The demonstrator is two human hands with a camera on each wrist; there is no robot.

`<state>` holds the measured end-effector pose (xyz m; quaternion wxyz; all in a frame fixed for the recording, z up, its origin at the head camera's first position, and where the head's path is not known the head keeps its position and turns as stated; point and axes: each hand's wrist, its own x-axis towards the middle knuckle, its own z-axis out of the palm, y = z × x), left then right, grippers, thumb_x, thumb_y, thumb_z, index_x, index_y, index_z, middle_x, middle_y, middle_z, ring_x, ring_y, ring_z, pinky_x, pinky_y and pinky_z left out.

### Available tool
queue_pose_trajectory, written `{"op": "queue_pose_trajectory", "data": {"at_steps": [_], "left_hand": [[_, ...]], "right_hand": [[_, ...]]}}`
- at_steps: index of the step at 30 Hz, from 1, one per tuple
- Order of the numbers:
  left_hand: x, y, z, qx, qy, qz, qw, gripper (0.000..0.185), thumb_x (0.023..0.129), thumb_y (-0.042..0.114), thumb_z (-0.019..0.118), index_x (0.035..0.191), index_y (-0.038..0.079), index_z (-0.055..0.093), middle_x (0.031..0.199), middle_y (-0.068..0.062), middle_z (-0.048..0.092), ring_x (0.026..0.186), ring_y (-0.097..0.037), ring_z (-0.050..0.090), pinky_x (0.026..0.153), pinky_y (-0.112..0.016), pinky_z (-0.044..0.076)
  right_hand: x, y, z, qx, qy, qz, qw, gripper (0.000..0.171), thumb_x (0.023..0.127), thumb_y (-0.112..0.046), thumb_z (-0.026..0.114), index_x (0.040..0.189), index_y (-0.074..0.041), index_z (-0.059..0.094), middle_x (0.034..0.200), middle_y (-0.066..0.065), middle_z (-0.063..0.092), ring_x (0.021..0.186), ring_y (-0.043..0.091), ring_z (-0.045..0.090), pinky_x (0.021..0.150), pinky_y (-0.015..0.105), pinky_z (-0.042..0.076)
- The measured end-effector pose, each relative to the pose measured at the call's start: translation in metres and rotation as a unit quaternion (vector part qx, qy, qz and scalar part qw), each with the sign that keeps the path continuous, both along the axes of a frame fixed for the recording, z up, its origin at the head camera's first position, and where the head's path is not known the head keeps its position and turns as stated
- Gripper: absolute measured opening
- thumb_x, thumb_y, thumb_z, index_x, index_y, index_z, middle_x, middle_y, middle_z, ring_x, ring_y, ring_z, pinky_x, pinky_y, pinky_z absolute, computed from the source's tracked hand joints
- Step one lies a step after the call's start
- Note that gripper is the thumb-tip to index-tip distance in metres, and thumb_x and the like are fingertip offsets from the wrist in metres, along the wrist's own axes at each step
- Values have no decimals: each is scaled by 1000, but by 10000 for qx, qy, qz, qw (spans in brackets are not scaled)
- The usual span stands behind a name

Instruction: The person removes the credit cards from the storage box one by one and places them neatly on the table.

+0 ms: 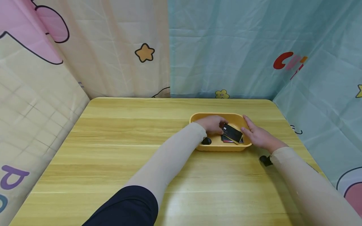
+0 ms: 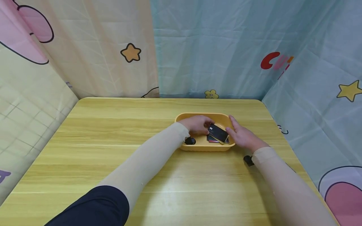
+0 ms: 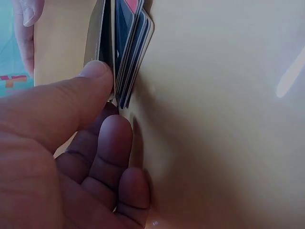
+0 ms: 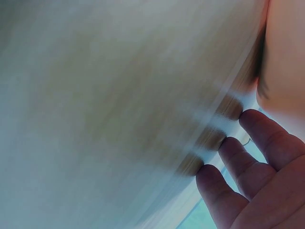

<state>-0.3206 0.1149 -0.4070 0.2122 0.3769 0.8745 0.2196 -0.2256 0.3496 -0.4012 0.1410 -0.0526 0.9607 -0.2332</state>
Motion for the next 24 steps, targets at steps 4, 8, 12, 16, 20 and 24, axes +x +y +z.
{"op": "queue_pose_trajectory", "data": {"at_steps": [4,8,12,16,20,24], "left_hand": [[0,-1,1,62,-61,-32,10000,56,101,20,71,155,20,54,130,1,68,113,-12,61,103,-24,46],[-1,-2,1,77,-120,-56,9999,56,102,20,70,155,20,54,113,1,65,99,-13,58,90,-23,44],[-1,-1,1,77,-41,-134,9999,55,103,20,69,155,19,53,107,1,63,95,-13,57,85,-22,42],[-1,-2,2,69,17,-187,9998,55,103,21,68,156,19,53,105,1,62,93,-12,56,84,-22,41],[-1,-2,2,110,68,-268,9996,55,104,20,67,156,17,52,102,1,61,90,-12,55,82,-22,41],[-2,-3,1,101,57,-266,9996,56,104,19,67,157,18,51,99,0,59,85,-12,54,79,-22,41]], "right_hand": [[1,0,0,-52,22,37,10000,75,115,-47,26,168,-11,-11,164,40,23,147,62,32,118,72,27],[0,1,0,-68,3,61,10000,75,115,-47,26,168,-11,-12,166,39,20,148,62,30,118,73,26],[1,1,1,-40,9,56,10000,75,115,-47,26,168,-12,-13,165,39,21,147,62,30,118,73,27],[1,2,1,-43,41,61,10000,74,115,-44,28,168,-10,-12,166,39,20,148,62,30,119,72,26],[1,1,0,-36,77,110,9999,73,116,-39,30,168,-7,-10,165,40,21,147,63,31,119,72,27],[1,0,-1,11,104,115,9999,72,116,-32,32,168,-7,-9,163,41,25,146,62,34,119,72,28]]}}
